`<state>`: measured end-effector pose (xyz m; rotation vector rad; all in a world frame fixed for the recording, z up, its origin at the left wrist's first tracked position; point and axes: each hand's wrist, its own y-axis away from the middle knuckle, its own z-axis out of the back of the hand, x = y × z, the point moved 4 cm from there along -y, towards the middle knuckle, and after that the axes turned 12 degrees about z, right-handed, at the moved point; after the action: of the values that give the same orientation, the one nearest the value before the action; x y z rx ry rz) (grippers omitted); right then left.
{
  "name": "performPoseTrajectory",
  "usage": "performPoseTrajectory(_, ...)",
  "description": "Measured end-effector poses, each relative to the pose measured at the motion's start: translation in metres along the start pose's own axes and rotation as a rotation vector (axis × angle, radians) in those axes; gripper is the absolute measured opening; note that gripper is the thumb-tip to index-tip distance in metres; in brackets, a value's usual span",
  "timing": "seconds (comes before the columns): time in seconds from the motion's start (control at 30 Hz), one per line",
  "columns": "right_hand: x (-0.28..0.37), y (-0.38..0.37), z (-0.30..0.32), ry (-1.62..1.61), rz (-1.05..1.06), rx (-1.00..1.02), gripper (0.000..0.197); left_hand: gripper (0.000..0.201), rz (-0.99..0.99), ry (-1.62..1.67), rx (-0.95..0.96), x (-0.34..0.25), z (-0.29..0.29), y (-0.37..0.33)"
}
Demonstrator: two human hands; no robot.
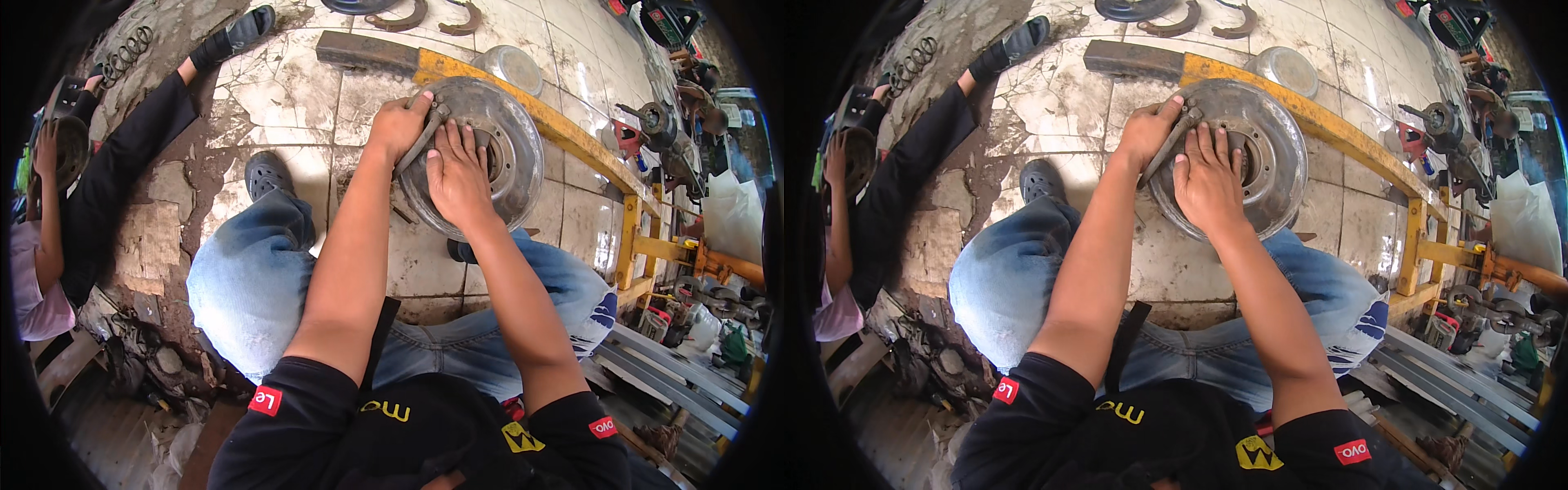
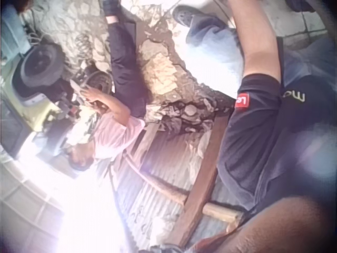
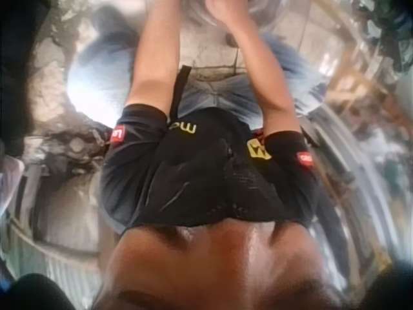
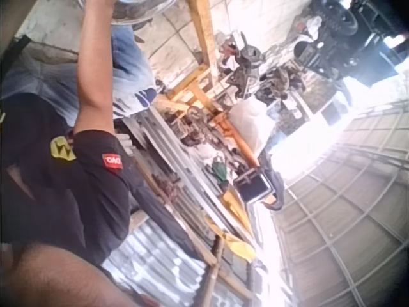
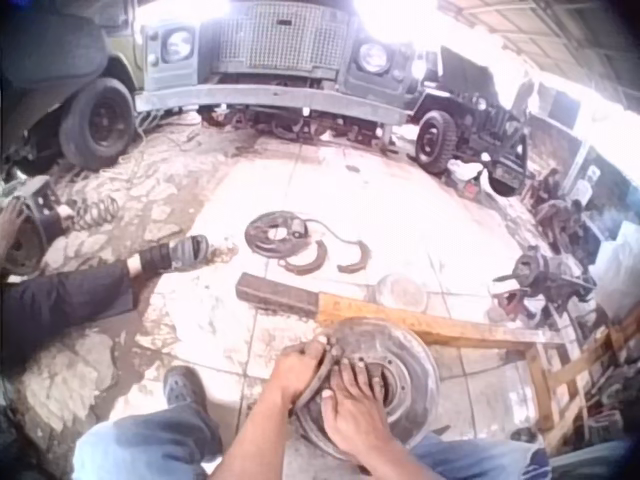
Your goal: The person sits on the floor and scrubs the surface of a brake drum with a wire brush. They rotate the drum to clean different sections.
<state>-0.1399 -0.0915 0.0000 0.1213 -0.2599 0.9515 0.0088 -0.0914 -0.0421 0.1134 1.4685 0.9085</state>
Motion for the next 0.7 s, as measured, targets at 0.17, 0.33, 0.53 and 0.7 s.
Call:
performPoseTrajectory(0.17, 0.004, 0.027, -0.001, 0.01, 0.087, 0.15, 0.056, 0.065, -0.013, 0.045, -0.031, 0.007, 0.001, -0.005)
performPoseTrajectory(0.33, -0.01, 0.036, 0.014, -0.101, 0.224, 0.176, 0.057, 0.066, 0.014, 0.045, 0.014, 0.002, -0.001, -0.004)
performPoseTrajectory(0.53, -0.028, 0.031, 0.044, -0.2, 0.191, -0.117, 0.056, 0.067, 0.02, 0.004, -0.019, 0.005, -0.001, -0.005)
performPoseTrajectory(0.7, -0.017, 0.008, 0.033, -0.099, 0.168, -0.166, 0.054, 0.071, 0.039, 0.028, 0.074, -0.002, 0.001, -0.002)
